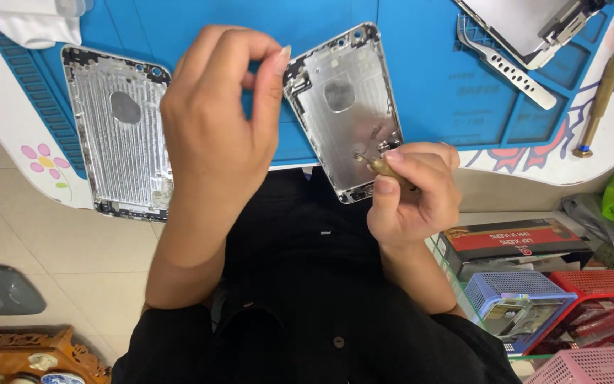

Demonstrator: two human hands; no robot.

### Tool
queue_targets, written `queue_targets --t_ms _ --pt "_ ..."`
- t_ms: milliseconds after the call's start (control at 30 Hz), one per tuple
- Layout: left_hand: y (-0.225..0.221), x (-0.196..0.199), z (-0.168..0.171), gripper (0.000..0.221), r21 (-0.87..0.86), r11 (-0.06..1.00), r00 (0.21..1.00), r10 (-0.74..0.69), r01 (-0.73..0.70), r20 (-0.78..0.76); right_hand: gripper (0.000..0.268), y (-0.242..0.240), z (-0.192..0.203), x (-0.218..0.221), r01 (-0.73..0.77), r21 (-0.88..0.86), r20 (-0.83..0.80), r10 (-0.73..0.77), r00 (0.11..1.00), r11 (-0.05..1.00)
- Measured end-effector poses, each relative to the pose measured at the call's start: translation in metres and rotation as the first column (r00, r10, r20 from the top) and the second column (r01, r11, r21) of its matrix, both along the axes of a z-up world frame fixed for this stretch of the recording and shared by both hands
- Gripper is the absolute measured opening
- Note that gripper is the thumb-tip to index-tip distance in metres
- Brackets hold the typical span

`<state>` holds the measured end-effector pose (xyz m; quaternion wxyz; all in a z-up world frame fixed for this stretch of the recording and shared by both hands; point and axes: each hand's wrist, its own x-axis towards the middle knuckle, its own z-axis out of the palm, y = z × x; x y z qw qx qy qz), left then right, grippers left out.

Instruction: Repairing a mobile phone by handling internal components and using a precision screwdriver.

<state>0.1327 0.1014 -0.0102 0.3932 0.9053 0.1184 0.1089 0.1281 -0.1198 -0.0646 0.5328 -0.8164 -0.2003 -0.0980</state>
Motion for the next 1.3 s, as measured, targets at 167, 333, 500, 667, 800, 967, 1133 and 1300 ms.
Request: queue_targets --t_ms 167,333,500,667,800,967,1133,1300 --pt "0.007 0.005 0.016 0.009 -0.446 0.893 0.992 0.004 -0.061 -0.129 0.019 0.0 -0.004 0.001 -0.017 -0.021 0.021 0.017 1.0 1.0" --pt "0.004 -0.02 -0.006 0.013 -0.736 0.673 0.994 -0.007 -0.076 -0.11 0.018 0.0 -0.001 0.001 -0.017 -0.025 0.025 0.017 1.0 1.0" --pt "-0.003 -0.023 0.0 0.026 -0.793 0.609 0.999 -0.02 -0.014 -0.033 0.025 -0.009 0.009 -0.002 -0.041 0.046 -0.064 0.044 0.997 0.998" --pt "-0.013 -0.052 0.0 0.026 -0.864 0.5 0.998 -0.02 0.063 0.062 0.03 -0.021 0.037 0.003 -0.028 0.094 -0.058 0.034 0.998 0.995" --pt "-0.03 -0.075 0.008 0.039 -0.889 0.458 1.0 0.021 0.011 0.023 0.032 -0.03 0.06 -0.008 -0.006 0.109 -0.036 0.01 0.999 0.994" --pt "-0.037 -0.102 0.023 0.057 -0.913 0.4 0.996 -0.077 0.077 0.05 0.033 -0.039 0.086 -0.033 -0.009 0.113 -0.097 0.02 0.995 0.994" --pt "-0.046 -0.114 0.024 0.066 -0.851 0.4 0.941 -0.154 0.339 0.303 0.022 -0.032 0.114 -0.053 -0.005 0.085 -0.185 0.021 0.982 0.996" --pt "-0.041 -0.124 0.03 0.09 -0.749 0.43 0.862 -0.305 0.504 0.405 0.017 -0.031 0.129 -0.063 0.001 0.09 -0.312 0.027 0.95 0.996"
